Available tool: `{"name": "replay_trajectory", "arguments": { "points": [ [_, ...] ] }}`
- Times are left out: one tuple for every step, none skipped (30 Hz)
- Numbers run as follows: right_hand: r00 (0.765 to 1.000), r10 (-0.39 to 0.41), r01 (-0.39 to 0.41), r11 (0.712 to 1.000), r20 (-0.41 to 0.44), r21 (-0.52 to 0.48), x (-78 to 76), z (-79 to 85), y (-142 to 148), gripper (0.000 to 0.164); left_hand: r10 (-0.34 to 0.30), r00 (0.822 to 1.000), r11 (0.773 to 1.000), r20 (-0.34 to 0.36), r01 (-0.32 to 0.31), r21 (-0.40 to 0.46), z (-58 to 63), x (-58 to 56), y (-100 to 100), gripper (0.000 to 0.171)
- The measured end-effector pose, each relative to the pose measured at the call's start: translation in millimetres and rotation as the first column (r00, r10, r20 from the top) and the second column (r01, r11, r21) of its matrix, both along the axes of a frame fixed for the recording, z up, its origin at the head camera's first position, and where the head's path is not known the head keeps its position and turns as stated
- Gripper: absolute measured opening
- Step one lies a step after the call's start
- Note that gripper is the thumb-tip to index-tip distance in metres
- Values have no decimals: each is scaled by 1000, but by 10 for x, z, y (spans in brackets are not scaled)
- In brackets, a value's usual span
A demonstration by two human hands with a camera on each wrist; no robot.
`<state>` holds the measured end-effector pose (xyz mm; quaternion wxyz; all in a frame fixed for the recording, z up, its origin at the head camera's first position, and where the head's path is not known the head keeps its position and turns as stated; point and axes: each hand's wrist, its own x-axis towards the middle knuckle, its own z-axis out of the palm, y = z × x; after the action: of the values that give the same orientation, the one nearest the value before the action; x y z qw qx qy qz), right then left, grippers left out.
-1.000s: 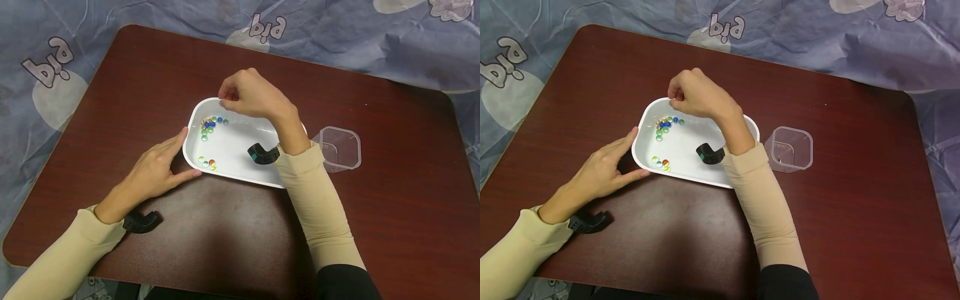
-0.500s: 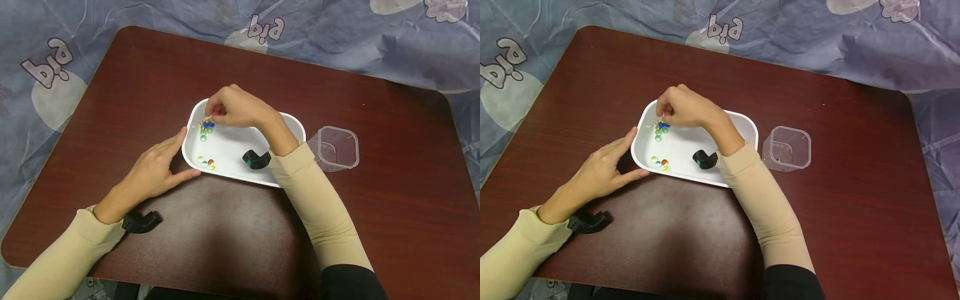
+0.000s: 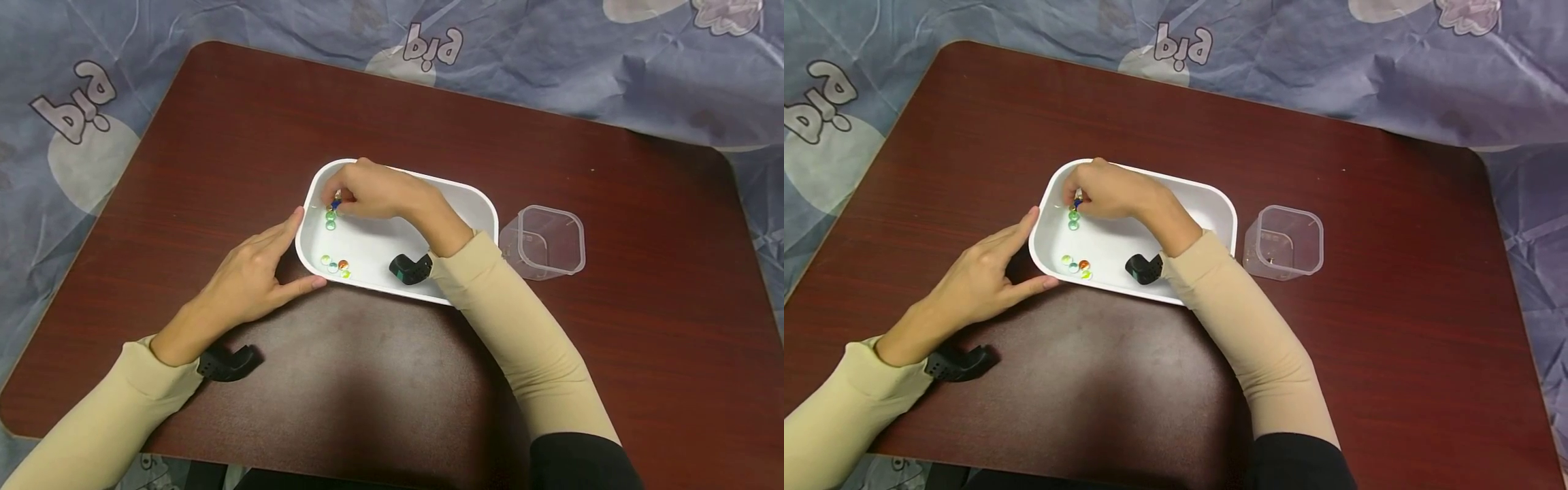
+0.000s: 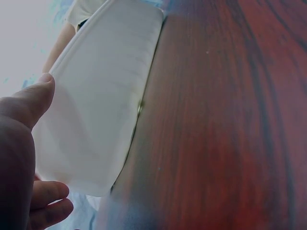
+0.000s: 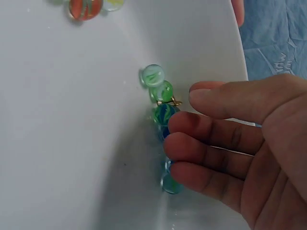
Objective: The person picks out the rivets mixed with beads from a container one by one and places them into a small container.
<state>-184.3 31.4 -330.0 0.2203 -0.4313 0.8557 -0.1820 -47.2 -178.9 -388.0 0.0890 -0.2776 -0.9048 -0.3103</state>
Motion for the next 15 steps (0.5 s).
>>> {"name": "replay_trajectory", "arguments": {
  "points": [
    [1000,5,-5,1000,-2,6,1,-7,-8,22,-1,1000,1000,-2,1,0,-1,1,0,100],
    [1000,10,-10,1000,-4,10,3,-14,-16,22,0,1000,1000,-3,0,0,-3,1,1,100],
    [1000,14,-14,1000,-7,14,4,-20,-22,22,0,1000,1000,-7,0,0,-4,0,2,100],
    [1000,18,-17,1000,-13,18,3,-26,-27,21,0,1000,1000,-11,0,0,-6,-1,3,100],
    [1000,20,-20,1000,-12,20,3,-34,-31,21,1,1000,1000,-13,-1,0,-7,0,3,101],
    [1000,23,-23,999,-11,23,2,-39,-34,20,1,1000,1000,-14,-1,0,-9,0,4,101],
    [1000,25,-25,999,-12,27,1,-42,-36,20,1,1000,1000,-15,-1,0,-7,-2,4,101],
    [999,29,-28,999,-14,30,0,-45,-38,20,2,1000,1000,-15,-2,-1,-7,-3,3,101],
    [999,30,-29,999,-16,34,-3,-51,-40,20,2,1000,1000,-15,-2,-2,-6,-4,2,101],
    [999,30,-29,999,-16,38,-4,-55,-42,20,2,1000,1000,-13,-2,-3,-6,-5,1,101],
    [999,29,-29,999,-14,39,-5,-59,-43,20,1,1000,1000,-12,-1,-3,-6,-5,0,101],
    [999,28,-28,999,-17,42,-5,-61,-44,21,1,1000,1000,-11,-1,-4,-6,-5,-1,101],
    [999,29,-28,999,-19,44,-4,-63,-46,21,1,1000,1000,-9,-1,-5,-6,-5,-2,101],
    [999,28,-27,999,-19,44,-2,-65,-48,21,2,1000,1000,-7,-2,-6,-7,-5,-3,101],
    [1000,25,-24,999,-17,43,-1,-67,-49,21,3,1000,1000,-6,-3,-7,-7,-5,-5,101]
  ]
}}
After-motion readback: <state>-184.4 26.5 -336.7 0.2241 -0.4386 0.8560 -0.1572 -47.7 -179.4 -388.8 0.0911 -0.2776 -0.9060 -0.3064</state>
